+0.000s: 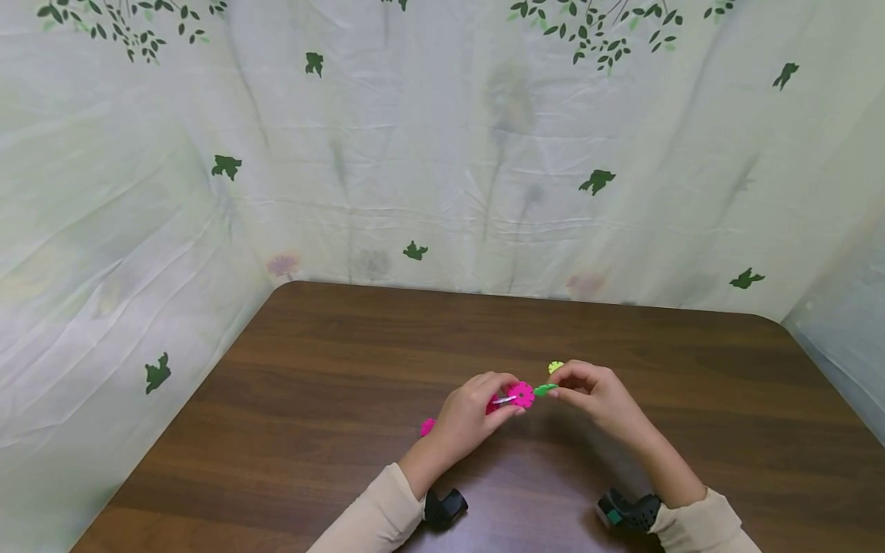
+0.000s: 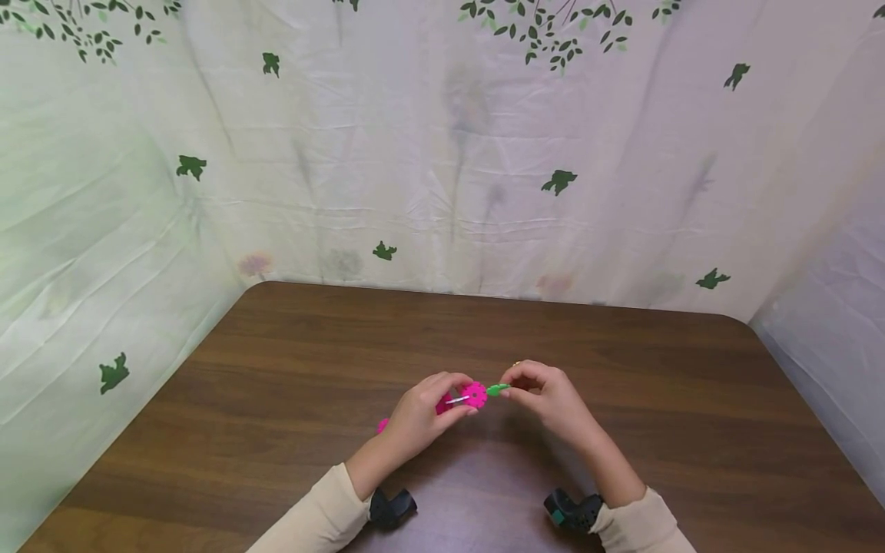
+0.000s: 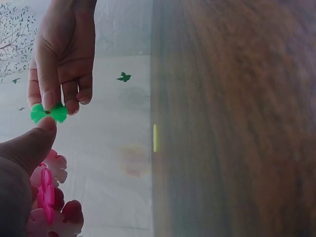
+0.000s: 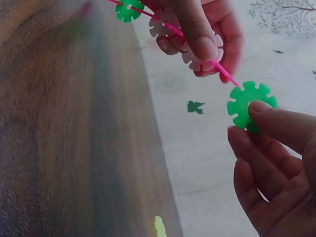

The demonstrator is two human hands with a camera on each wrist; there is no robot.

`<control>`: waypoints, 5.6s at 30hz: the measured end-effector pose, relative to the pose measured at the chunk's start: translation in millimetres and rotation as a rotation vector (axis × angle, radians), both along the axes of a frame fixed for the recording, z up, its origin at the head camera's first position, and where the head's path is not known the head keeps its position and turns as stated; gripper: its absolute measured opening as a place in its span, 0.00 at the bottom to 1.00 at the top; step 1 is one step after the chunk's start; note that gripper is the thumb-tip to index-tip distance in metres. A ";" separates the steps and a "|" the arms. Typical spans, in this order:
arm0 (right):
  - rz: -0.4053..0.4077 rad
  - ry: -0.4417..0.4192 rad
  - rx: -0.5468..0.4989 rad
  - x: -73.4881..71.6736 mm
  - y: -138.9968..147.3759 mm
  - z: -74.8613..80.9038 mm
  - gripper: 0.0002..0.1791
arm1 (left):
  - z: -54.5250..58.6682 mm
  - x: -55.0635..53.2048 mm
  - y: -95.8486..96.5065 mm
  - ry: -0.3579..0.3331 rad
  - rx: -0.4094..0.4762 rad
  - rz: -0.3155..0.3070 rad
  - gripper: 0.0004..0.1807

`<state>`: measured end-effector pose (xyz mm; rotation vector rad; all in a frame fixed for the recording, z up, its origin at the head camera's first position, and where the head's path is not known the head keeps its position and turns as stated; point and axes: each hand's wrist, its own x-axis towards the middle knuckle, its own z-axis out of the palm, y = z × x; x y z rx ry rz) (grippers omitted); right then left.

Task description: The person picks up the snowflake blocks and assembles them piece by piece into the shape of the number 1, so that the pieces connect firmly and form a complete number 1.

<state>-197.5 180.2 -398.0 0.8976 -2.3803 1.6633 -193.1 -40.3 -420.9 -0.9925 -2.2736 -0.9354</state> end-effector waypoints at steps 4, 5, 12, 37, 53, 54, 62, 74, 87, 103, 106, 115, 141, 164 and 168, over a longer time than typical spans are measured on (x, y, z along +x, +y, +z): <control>0.014 0.016 -0.006 0.6 -2.0 -1.0 0.07 | -0.7 -0.5 0.2 0.000 0.000 -0.014 0.18; 0.014 0.011 -0.006 1.1 -2.3 -1.0 0.07 | -0.4 -0.4 0.2 0.002 0.002 -0.018 0.18; -0.024 0.014 0.003 2.8 -3.7 -1.7 0.06 | 1.5 0.1 1.0 0.027 0.009 -0.028 0.18; -0.056 0.020 0.014 5.1 -10.0 -1.1 0.07 | 1.8 -0.5 -1.4 -0.045 -0.026 -0.025 0.20; -0.097 -0.175 -0.024 8.4 -22.1 -2.2 0.10 | 5.1 0.8 1.7 0.020 -0.085 -0.039 0.21; -0.094 -0.185 -0.038 8.8 -23.2 -2.2 0.10 | 5.3 1.0 1.9 0.023 -0.083 -0.036 0.21; -0.039 -0.286 -0.128 11.5 -27.6 -5.4 0.12 | 3.1 -0.4 2.4 0.056 -0.077 -0.008 0.19; -0.059 -0.166 -0.141 7.4 -15.9 -2.6 0.15 | 0.7 -1.2 1.4 0.062 -0.067 0.005 0.18; -0.235 -0.102 -0.138 -17.7 13.9 -28.4 0.22 | -0.1 -1.6 0.8 0.079 -0.041 -0.007 0.18; -0.291 -0.149 0.103 -38.1 29.7 -56.6 0.28 | 0.0 -2.1 1.2 0.063 -0.058 -0.007 0.17; -0.317 -0.130 0.157 -42.3 29.8 -60.1 0.29 | 0.1 -1.9 1.2 0.057 -0.060 -0.007 0.17; -0.364 -0.079 0.299 -51.3 25.2 -61.4 0.25 | -0.2 -1.6 0.9 0.058 -0.059 -0.007 0.17; -0.334 -0.115 0.180 -46.0 23.6 -57.3 0.12 | -1.5 -2.0 0.5 0.053 -0.051 -0.009 0.17; -0.153 -0.282 -0.061 -19.8 14.4 -25.6 0.13 | -1.4 -2.1 -0.4 0.040 -0.066 0.001 0.17; -0.120 -0.241 -0.044 -10.6 11.0 -19.3 0.12 | -1.4 -2.1 -0.2 0.035 -0.068 -0.001 0.17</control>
